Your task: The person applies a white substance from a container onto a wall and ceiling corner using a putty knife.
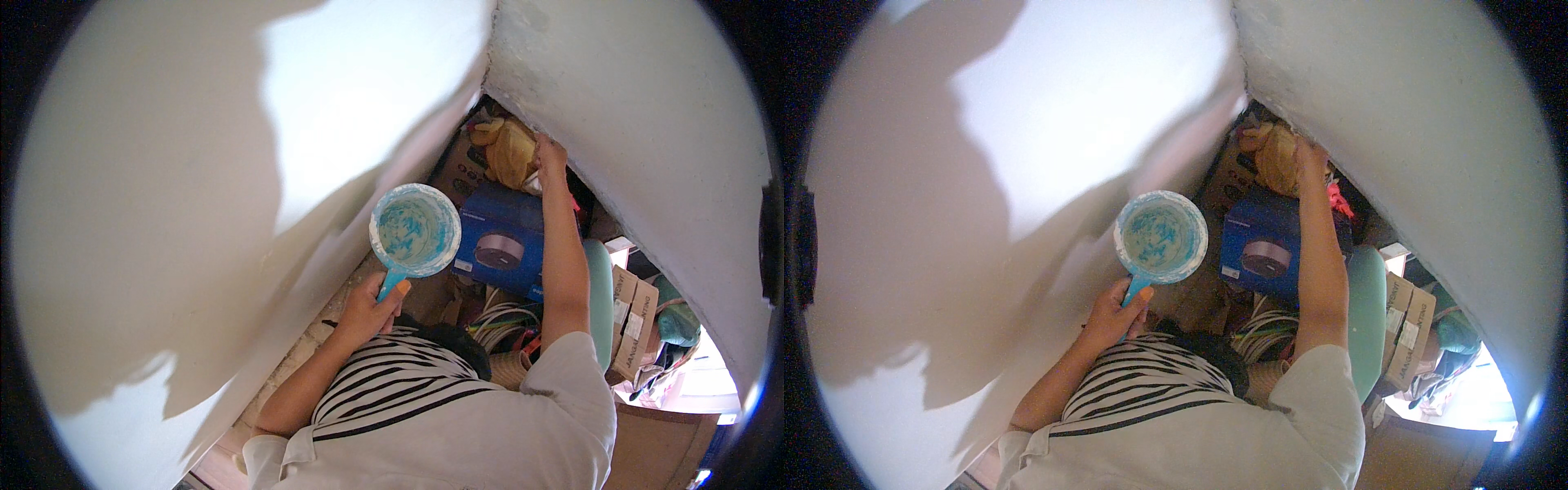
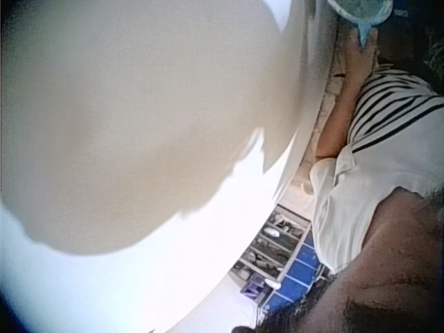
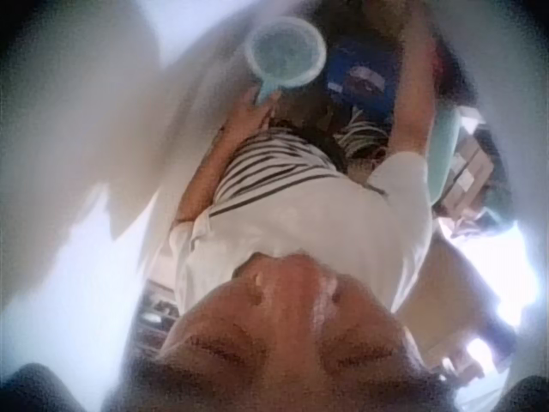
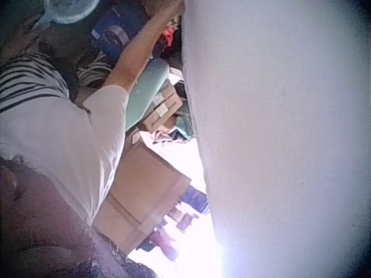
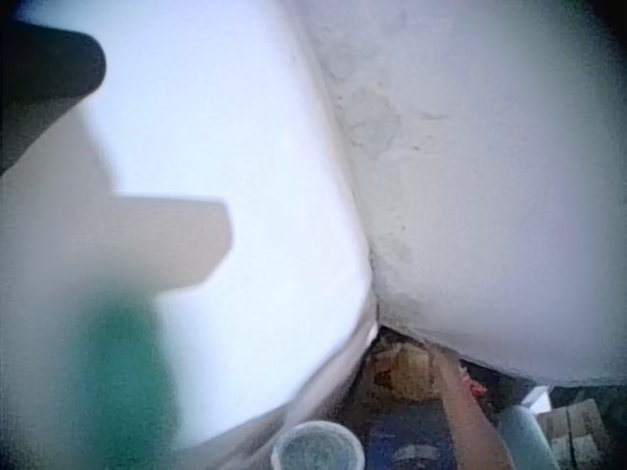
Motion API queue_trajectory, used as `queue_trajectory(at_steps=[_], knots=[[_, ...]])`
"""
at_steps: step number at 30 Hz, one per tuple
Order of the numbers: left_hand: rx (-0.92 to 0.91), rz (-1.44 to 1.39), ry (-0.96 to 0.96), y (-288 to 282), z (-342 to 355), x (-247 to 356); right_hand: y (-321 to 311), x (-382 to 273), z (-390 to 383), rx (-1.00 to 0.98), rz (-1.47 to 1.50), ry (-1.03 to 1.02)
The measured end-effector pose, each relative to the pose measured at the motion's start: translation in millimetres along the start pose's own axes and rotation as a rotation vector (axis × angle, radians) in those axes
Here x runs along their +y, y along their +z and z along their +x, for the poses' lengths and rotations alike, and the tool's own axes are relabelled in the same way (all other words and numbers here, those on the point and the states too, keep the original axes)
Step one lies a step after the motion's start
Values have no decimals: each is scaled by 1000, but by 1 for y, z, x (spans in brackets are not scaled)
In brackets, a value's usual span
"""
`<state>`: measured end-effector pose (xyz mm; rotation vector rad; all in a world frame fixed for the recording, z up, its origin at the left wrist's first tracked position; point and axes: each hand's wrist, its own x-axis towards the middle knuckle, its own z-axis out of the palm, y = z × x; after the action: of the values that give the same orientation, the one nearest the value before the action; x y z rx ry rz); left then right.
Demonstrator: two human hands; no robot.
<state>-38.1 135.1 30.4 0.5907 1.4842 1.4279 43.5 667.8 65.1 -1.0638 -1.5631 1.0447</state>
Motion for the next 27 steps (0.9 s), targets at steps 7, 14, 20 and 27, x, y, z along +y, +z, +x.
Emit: queue_trajectory(at_steps=[7, 14, 20, 27], knots=[[1, 13, 5, 0, 1, -1, 32, 6, -8, -93, 88, 64], [22, 2, -30, 4, 1, 1, 34, -10, -3, -6, 123, 71], [14, 26, -14, 4, 1, 5, 27, -17, -20, 61, 214, 84], [2, 37, -17, 2, 2, -1, 14, -22, -50, -74, 192, 96]])
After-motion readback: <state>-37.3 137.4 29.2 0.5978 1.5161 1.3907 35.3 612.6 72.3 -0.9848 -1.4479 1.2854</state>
